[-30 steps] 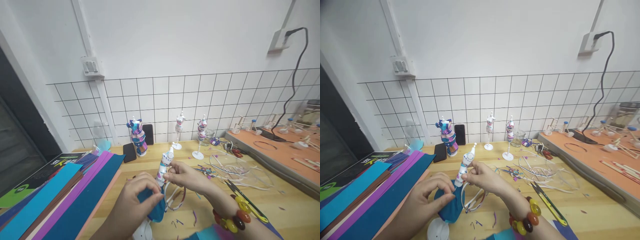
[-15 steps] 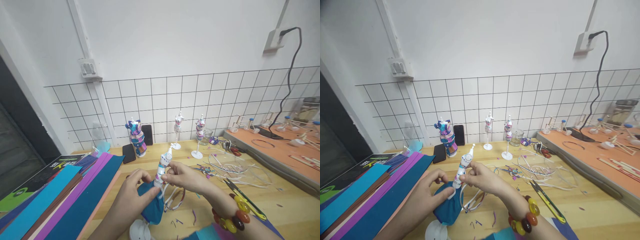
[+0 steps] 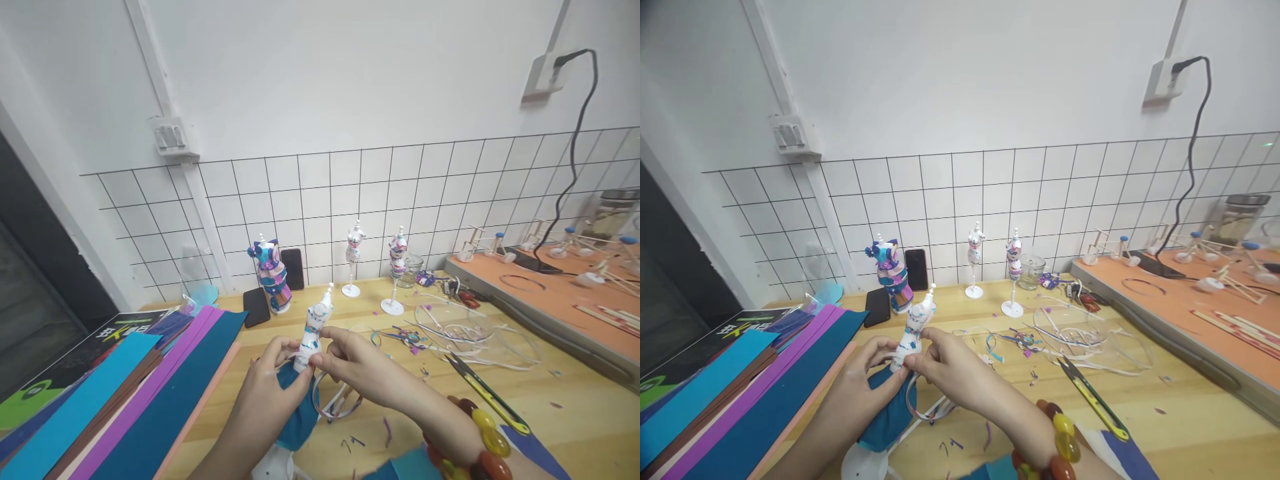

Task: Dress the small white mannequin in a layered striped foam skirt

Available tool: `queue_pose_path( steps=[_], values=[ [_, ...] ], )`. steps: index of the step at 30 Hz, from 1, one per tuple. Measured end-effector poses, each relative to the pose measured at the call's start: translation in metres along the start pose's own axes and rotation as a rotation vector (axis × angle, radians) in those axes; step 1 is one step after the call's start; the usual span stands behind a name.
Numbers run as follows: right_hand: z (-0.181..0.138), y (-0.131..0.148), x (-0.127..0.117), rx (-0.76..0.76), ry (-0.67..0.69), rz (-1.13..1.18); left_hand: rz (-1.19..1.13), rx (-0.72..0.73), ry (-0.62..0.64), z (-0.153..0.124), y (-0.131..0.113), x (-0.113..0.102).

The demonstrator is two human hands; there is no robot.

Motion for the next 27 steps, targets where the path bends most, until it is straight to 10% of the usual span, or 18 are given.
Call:
queue_pose_path(
  steps=[14,27],
  values=[
    [-0.017,0.016,-0.018,-0.053,-0.293,-0.308,0.166,0.103,-0.102,0.003,-0.008,-0.019],
    [-0.010,0.011,-0.029,-0.038,-0.286,-0.156,-0.070,0.088,-0.195,-0.001,-0.010,-0.018]
  ],
)
Point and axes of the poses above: each hand's wrist, its own z-axis towards the middle knuckle, its own x-axis out of the palm, y = z × x, the point moved 10 cm from there along z, towards the middle knuckle, and after that the axes turned 13 degrees about x, right-handed, at the moved point
